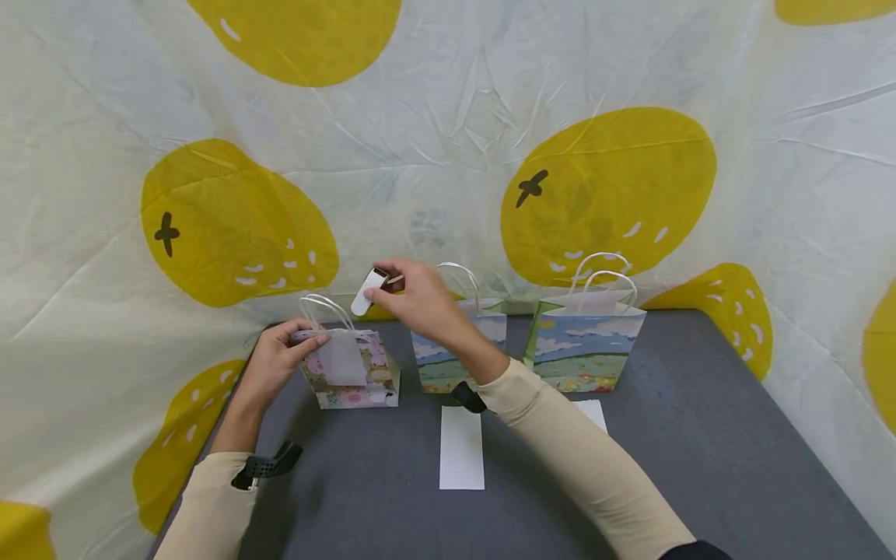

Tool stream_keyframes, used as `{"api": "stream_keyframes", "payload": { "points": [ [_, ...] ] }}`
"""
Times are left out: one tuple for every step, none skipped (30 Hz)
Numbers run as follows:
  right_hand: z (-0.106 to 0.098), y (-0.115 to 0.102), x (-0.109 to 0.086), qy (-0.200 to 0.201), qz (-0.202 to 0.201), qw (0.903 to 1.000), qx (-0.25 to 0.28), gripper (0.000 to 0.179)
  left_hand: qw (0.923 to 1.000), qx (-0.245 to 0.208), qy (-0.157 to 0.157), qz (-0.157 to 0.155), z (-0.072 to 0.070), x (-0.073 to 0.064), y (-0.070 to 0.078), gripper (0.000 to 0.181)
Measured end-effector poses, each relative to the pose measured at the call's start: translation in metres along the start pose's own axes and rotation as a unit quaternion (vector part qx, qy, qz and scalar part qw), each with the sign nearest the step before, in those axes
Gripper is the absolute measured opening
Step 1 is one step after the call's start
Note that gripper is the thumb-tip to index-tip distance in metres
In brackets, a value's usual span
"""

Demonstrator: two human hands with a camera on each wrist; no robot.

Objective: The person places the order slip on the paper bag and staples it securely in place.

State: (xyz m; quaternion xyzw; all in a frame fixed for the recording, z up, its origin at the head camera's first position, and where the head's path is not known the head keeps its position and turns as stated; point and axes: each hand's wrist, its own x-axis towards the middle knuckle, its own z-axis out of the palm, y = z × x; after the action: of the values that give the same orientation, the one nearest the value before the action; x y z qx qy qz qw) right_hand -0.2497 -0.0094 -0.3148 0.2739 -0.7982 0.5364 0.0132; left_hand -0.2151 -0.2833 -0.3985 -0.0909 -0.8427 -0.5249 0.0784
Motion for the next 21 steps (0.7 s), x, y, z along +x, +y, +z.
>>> {"api": "stream_keyframes", "payload": {
  "points": [
    [0.001, -0.001, 0.001, -0.001, 0.005, 1.0, 0.0, 0.047, 1.0, 0.0, -0.001, 0.0, 0.0, -0.001, 0.004, 0.018],
    [0.002, -0.002, 0.003, -0.003, 0.008, 1.0, 0.0, 0.047, 1.0, 0.0, -0.003, 0.0, 0.0, -0.002, 0.008, 0.018],
    [0.002, -0.002, 0.005, -0.004, 0.013, 0.9999, 0.0, 0.047, 1.0, 0.0, -0.004, 0.0, 0.0, -0.003, 0.012, 0.018],
    [0.003, -0.003, 0.007, -0.006, 0.017, 0.9998, -0.002, 0.046, 1.0, 0.002, -0.005, 0.0, 0.001, -0.004, 0.016, 0.018],
    [0.004, -0.003, 0.009, -0.007, 0.02, 0.9998, -0.003, 0.046, 1.0, 0.003, -0.007, 0.0, 0.001, -0.005, 0.019, 0.018],
    [0.004, -0.003, 0.011, -0.009, 0.023, 0.9997, -0.006, 0.046, 1.0, 0.004, -0.008, 0.0, 0.001, -0.006, 0.022, 0.018],
    [0.005, -0.003, 0.013, -0.01, 0.025, 0.9996, -0.01, 0.045, 1.0, 0.004, -0.009, -0.001, 0.001, -0.006, 0.023, 0.018],
    [0.005, -0.003, 0.015, -0.012, 0.025, 0.9995, -0.017, 0.045, 0.9999, 0.004, -0.009, -0.001, 0.001, -0.007, 0.023, 0.019],
    [0.006, -0.002, 0.017, -0.013, 0.025, 0.9993, -0.025, 0.045, 0.9999, 0.005, -0.01, -0.001, 0.001, -0.007, 0.023, 0.019],
    [0.007, -0.002, 0.019, -0.015, 0.026, 0.9991, -0.031, 0.045, 0.9999, 0.005, -0.01, -0.001, 0.001, -0.006, 0.022, 0.019],
    [0.007, -0.003, 0.021, -0.018, 0.028, 0.9988, -0.037, 0.044, 0.9999, 0.005, -0.009, -0.002, 0.001, -0.005, 0.017, 0.019],
    [0.008, -0.003, 0.022, -0.021, 0.03, 0.9984, -0.043, 0.044, 1.0, 0.004, -0.008, -0.002, 0.001, -0.004, 0.012, 0.02],
    [0.008, -0.003, 0.024, -0.024, 0.031, 0.9981, -0.048, 0.044, 1.0, 0.005, -0.008, -0.002, 0.0, -0.002, 0.007, 0.02],
    [0.009, -0.003, 0.025, -0.027, 0.032, 0.9978, -0.051, 0.044, 1.0, 0.004, -0.008, -0.002, 0.0, -0.001, 0.002, 0.021],
    [0.009, -0.003, 0.027, -0.031, 0.034, 0.9977, -0.05, 0.044, 1.0, 0.004, -0.007, -0.002, 0.0, 0.001, -0.003, 0.021],
    [0.01, -0.003, 0.028, -0.035, 0.035, 0.9976, -0.049, 0.044, 1.0, 0.004, -0.006, -0.002, 0.0, 0.002, -0.008, 0.022],
    [0.01, -0.003, 0.029, -0.039, 0.036, 0.9975, -0.047, 0.044, 1.0, 0.003, -0.006, -0.002, 0.0, 0.003, -0.012, 0.022],
    [0.01, -0.003, 0.03, -0.043, 0.036, 0.9976, -0.04, 0.045, 1.0, 0.003, -0.005, -0.002, 0.0, 0.003, -0.011, 0.022],
    [0.011, -0.003, 0.03, -0.048, 0.035, 0.9976, -0.035, 0.045, 1.0, 0.002, -0.006, -0.002, 0.0, 0.003, -0.01, 0.021],
    [0.012, -0.002, 0.031, -0.052, 0.034, 0.9977, -0.028, 0.045, 1.0, 0.0, -0.006, -0.003, 0.0, 0.003, -0.008, 0.021],
    [0.012, -0.002, 0.032, -0.057, 0.033, 0.9976, -0.023, 0.046, 1.0, 0.0, -0.006, -0.004, 0.0, 0.003, -0.006, 0.02]
  ]
}}
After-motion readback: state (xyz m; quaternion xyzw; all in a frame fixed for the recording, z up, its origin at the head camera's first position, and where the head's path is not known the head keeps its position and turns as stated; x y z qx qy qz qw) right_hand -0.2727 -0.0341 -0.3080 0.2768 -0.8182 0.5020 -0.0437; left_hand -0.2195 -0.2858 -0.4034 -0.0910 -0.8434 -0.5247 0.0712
